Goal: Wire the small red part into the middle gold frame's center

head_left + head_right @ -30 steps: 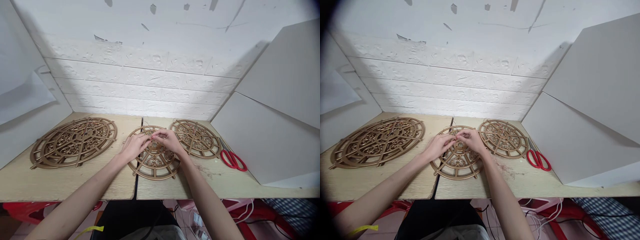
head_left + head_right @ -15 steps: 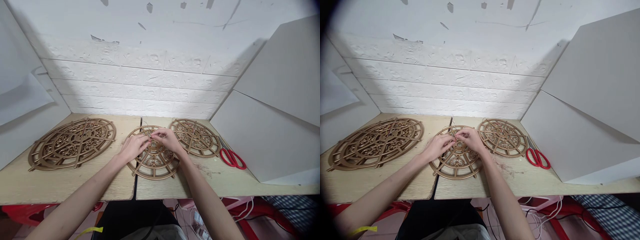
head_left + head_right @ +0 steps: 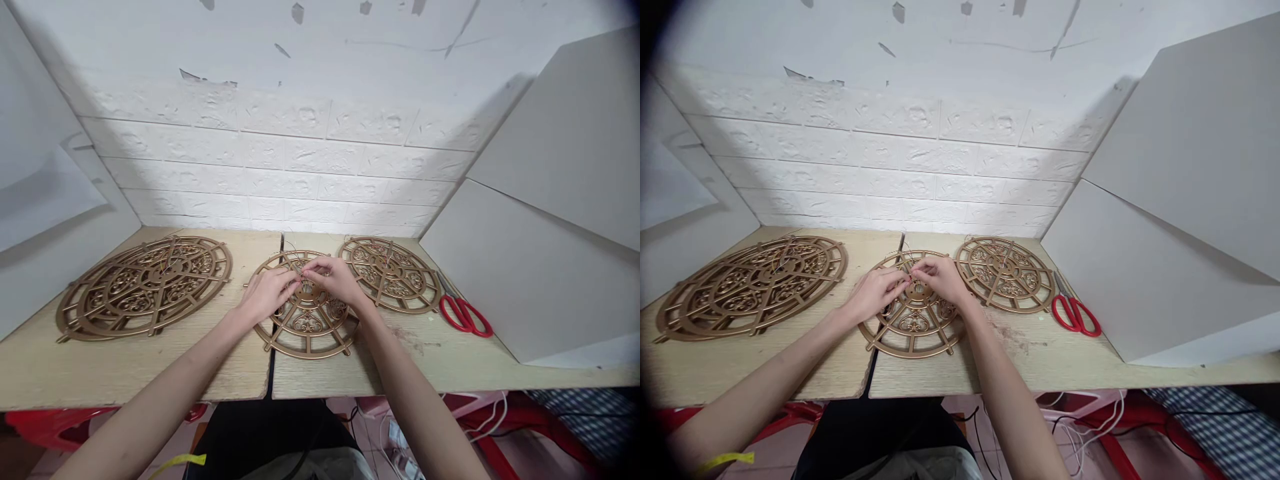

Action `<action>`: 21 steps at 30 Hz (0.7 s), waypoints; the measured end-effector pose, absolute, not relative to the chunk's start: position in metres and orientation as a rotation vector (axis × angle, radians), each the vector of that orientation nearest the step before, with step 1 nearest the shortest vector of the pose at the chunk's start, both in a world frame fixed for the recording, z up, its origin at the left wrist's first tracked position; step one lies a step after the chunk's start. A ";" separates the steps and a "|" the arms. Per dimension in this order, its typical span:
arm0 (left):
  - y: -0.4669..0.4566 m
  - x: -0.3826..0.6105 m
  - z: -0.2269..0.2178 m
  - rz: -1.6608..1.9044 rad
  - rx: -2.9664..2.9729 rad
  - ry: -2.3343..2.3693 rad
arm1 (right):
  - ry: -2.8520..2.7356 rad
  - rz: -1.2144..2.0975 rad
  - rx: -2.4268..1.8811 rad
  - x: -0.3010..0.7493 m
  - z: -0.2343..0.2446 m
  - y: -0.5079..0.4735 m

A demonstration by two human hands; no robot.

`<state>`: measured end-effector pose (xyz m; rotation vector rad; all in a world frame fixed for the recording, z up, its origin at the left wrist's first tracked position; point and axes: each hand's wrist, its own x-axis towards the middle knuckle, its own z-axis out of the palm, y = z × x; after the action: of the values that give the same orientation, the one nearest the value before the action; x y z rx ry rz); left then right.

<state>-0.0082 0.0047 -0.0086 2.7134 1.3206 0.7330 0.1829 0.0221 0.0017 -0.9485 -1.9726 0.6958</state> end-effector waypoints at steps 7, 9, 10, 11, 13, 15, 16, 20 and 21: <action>0.006 -0.008 -0.011 0.739 2.720 1.324 | -2.016 0.665 -0.963 0.185 0.001 0.023; 0.006 -0.008 -0.011 0.741 2.720 1.327 | -2.028 0.654 -0.981 0.185 0.000 0.023; 0.006 -0.008 -0.011 0.743 2.720 1.327 | -2.033 0.648 -0.992 0.185 0.000 0.023; 0.006 -0.008 -0.011 0.743 2.718 1.326 | -2.039 0.641 -1.004 0.184 0.000 0.023; 0.006 -0.008 -0.011 0.743 2.712 1.323 | -2.051 0.624 -1.030 0.184 -0.001 0.023; 0.006 -0.007 -0.011 0.742 2.700 1.323 | -2.061 0.612 -1.050 0.184 -0.001 0.023; 0.006 -0.007 -0.011 0.742 2.694 1.321 | -2.064 0.614 -1.055 0.183 -0.001 0.023; 0.006 -0.007 -0.011 0.741 2.694 1.313 | -2.074 0.629 -1.074 0.183 0.000 0.023; 0.006 -0.007 -0.011 0.739 2.698 1.313 | -2.077 0.625 -1.079 0.183 0.000 0.023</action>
<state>-0.0075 0.0060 -0.0105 2.6982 1.3131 0.7395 0.1829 0.0227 -0.0004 -1.0786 -2.0772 0.6254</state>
